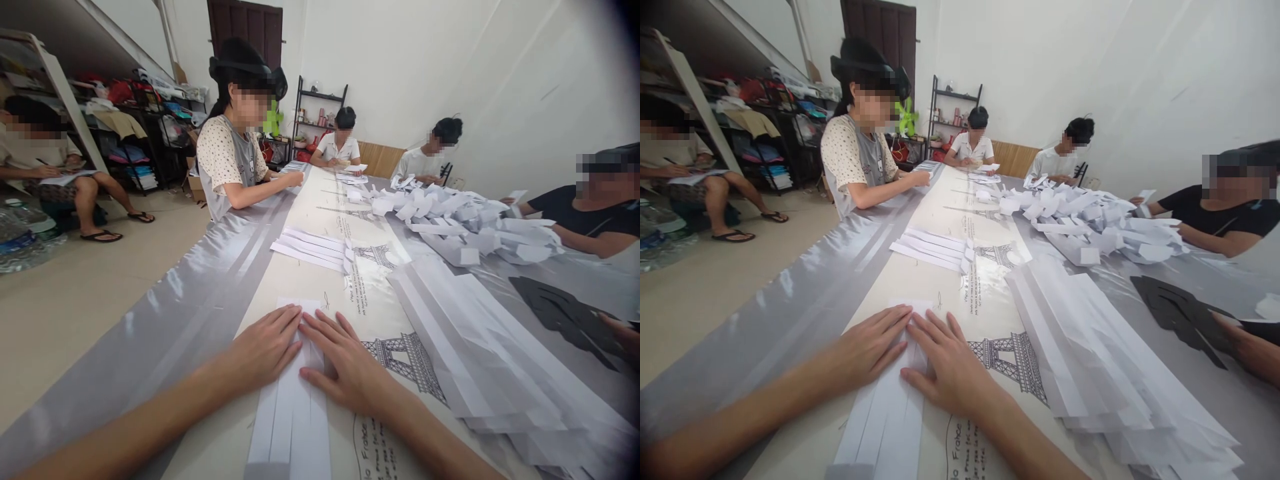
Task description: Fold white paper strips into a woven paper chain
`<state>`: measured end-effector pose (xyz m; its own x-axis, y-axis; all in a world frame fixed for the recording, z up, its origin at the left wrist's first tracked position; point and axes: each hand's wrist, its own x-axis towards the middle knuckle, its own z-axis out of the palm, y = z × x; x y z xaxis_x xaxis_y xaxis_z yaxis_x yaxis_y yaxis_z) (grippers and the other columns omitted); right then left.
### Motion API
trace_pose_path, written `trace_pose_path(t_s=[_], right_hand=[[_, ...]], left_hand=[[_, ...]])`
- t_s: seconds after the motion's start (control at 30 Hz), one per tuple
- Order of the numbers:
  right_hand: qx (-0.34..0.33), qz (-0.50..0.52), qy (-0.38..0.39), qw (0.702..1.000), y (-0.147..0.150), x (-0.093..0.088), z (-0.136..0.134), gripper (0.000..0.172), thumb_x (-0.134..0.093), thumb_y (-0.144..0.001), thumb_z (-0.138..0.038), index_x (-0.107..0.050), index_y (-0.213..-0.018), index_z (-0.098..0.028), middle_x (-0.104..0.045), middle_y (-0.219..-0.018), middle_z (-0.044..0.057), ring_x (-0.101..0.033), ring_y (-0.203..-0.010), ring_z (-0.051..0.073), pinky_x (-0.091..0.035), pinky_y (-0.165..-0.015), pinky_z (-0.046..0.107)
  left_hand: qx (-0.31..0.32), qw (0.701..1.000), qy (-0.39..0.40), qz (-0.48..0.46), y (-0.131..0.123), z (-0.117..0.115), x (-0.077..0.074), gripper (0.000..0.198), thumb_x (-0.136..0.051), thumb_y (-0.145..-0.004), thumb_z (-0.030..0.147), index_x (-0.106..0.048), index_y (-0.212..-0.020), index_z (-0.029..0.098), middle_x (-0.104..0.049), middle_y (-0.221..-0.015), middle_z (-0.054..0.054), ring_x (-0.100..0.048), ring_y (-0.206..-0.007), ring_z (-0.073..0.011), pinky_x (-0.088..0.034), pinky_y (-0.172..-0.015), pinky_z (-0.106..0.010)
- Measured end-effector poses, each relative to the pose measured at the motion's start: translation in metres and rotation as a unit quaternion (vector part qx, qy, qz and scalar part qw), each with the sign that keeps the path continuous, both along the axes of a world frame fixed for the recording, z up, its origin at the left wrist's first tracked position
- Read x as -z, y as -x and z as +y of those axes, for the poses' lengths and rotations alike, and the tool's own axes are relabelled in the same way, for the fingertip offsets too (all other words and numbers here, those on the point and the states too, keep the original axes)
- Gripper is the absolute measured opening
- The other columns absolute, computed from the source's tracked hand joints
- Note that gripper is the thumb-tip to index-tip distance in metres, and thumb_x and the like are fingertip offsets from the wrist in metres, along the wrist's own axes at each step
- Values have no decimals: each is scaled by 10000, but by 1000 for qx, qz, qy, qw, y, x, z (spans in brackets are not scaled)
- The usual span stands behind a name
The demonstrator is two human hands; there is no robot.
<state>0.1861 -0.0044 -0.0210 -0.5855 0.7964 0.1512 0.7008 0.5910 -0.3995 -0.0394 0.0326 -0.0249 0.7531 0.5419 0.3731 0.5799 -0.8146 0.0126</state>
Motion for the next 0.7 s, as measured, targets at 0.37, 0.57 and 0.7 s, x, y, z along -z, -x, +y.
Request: trace_pose_path(t_s=[0.37,0.57,0.7], right_hand=[[-14,-9,-18,1000,1,3,-1,693,-531,-1012,-467,-258,-1605,-236,-248,-1670,55,-198,-1548,303,-187,-1259,605],[-78,52,-75,993,2,-15,-17,481,-597,-996,-340,-495,-1445,-199,-579,-1431,114,-545,-1295,250,-498,-1071,433],[-197,62,-58,977,3,-24,-30,402,-676,-934,-500,-658,-1196,-196,-707,-1143,70,-652,-994,201,-556,-893,348]], left_hand=[[11,1000,-26,-2,0,3,3,412,-363,-1061,275,-543,-1362,57,-611,-1376,-196,-565,-1303,-290,-472,-1093,-433],[-27,997,-53,47,5,12,9,409,-405,-1050,268,-546,-1344,22,-596,-1379,-231,-543,-1324,-308,-428,-1114,-428],[-95,993,-43,56,22,28,7,436,-395,-1055,322,-551,-1327,19,-608,-1354,-228,-589,-1260,-305,-462,-1054,-409]])
